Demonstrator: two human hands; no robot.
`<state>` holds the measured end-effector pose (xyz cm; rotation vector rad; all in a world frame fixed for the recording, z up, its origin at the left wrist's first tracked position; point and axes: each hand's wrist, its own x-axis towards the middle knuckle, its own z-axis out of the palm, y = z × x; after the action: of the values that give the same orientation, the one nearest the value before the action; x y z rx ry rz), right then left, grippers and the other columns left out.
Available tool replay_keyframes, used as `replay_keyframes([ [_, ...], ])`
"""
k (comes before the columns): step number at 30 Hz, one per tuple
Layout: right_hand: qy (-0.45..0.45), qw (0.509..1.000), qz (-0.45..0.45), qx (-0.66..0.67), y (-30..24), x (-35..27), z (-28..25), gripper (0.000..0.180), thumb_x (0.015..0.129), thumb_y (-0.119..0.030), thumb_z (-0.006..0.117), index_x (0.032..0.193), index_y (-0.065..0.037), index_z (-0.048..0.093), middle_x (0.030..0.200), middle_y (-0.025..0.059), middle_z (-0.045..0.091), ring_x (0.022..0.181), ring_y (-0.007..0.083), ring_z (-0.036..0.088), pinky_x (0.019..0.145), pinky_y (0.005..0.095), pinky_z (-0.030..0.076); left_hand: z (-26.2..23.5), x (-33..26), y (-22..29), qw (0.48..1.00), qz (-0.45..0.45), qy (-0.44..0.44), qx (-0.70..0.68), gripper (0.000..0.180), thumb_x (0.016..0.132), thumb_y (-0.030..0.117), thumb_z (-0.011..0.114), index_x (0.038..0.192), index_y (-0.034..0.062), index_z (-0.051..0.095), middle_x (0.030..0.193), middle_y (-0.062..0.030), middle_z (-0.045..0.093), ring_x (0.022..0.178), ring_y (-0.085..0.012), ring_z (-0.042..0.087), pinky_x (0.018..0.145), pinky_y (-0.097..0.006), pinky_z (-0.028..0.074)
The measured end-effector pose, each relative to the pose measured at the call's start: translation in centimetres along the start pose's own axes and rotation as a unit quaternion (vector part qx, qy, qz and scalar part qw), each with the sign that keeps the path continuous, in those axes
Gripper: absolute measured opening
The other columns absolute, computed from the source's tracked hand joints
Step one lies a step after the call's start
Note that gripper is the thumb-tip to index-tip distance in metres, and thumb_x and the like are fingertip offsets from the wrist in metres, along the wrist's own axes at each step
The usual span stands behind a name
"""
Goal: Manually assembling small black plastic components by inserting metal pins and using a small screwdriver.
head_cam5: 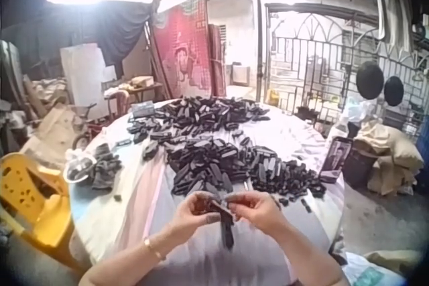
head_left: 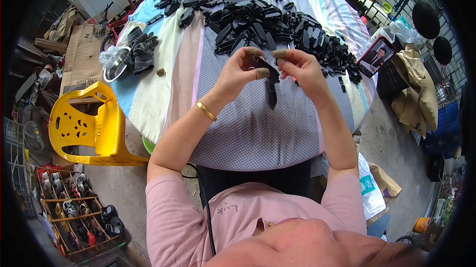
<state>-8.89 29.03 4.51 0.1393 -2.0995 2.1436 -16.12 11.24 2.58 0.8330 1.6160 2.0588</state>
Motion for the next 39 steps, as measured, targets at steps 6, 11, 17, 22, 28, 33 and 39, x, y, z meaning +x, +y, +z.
replay_keyframes([
  [6,0.050,0.992,-0.107,-0.038,0.0,-0.5,1.8,0.021,0.081,-0.004,0.063,0.101,0.001,0.062,0.085,0.0048,0.063,0.072,0.0100,0.059,0.063,0.0224,0.049,-0.7,0.2,-0.6,0.955,-0.075,-0.044,-0.282,0.032,0.082,0.010,0.063,0.113,0.0042,0.055,0.097,-0.0029,0.060,0.087,-0.0113,0.057,0.080,-0.026,0.048],
  [11,0.109,0.941,-0.212,-0.240,0.5,-0.6,2.1,0.016,0.079,-0.004,0.065,0.093,0.002,0.063,0.079,0.0074,0.063,0.067,0.0104,0.059,0.057,0.0229,0.049,0.3,-0.2,-0.9,0.966,-0.090,-0.057,-0.234,0.036,0.084,0.014,0.061,0.118,0.0039,0.053,0.103,-0.0030,0.060,0.090,-0.0118,0.058,0.080,-0.028,0.050],
  [17,0.134,0.833,-0.350,-0.407,0.3,-0.7,2.4,0.011,0.072,0.000,0.066,0.082,0.002,0.060,0.070,0.0110,0.058,0.058,0.0202,0.058,0.051,0.0266,0.046,0.5,-0.4,-1.1,0.977,-0.083,-0.029,-0.195,0.031,0.085,0.011,0.060,0.114,0.0034,0.055,0.097,-0.0019,0.061,0.085,-0.0094,0.059,0.076,-0.024,0.051],
  [22,0.120,0.843,-0.344,-0.395,0.6,-0.7,2.4,0.012,0.072,0.001,0.066,0.082,0.003,0.060,0.074,0.0111,0.059,0.060,0.0220,0.058,0.052,0.0279,0.046,0.4,-0.3,-1.3,0.973,-0.091,-0.031,-0.208,0.029,0.085,0.011,0.059,0.113,0.0022,0.056,0.097,-0.0032,0.061,0.085,-0.0103,0.060,0.077,-0.026,0.051],
  [28,0.124,0.845,-0.370,-0.365,0.2,-0.6,3.0,0.012,0.073,0.002,0.065,0.084,0.004,0.062,0.079,0.0112,0.061,0.064,0.0202,0.060,0.055,0.0264,0.047,0.1,-0.4,-0.6,0.967,-0.093,-0.042,-0.233,0.030,0.086,0.013,0.059,0.113,0.0015,0.056,0.098,-0.0038,0.061,0.086,-0.0109,0.060,0.076,-0.026,0.052],
  [33,0.129,0.865,-0.349,-0.336,0.7,-0.6,2.9,0.011,0.074,0.002,0.065,0.085,0.004,0.062,0.080,0.0108,0.061,0.065,0.0201,0.060,0.056,0.0255,0.048,0.0,-0.3,-0.7,0.965,-0.093,-0.067,-0.236,0.029,0.086,0.014,0.058,0.113,0.0023,0.056,0.097,-0.0033,0.061,0.084,-0.0102,0.060,0.075,-0.025,0.052],
  [39,0.109,0.867,-0.332,-0.356,0.5,-0.6,2.9,0.013,0.076,0.001,0.063,0.088,0.006,0.062,0.085,0.0114,0.060,0.071,0.0217,0.060,0.060,0.0268,0.048,-0.4,-0.2,-1.2,0.965,-0.093,-0.050,-0.240,0.029,0.086,0.014,0.058,0.113,0.0028,0.056,0.098,-0.0032,0.061,0.085,-0.0104,0.059,0.076,-0.026,0.052],
])
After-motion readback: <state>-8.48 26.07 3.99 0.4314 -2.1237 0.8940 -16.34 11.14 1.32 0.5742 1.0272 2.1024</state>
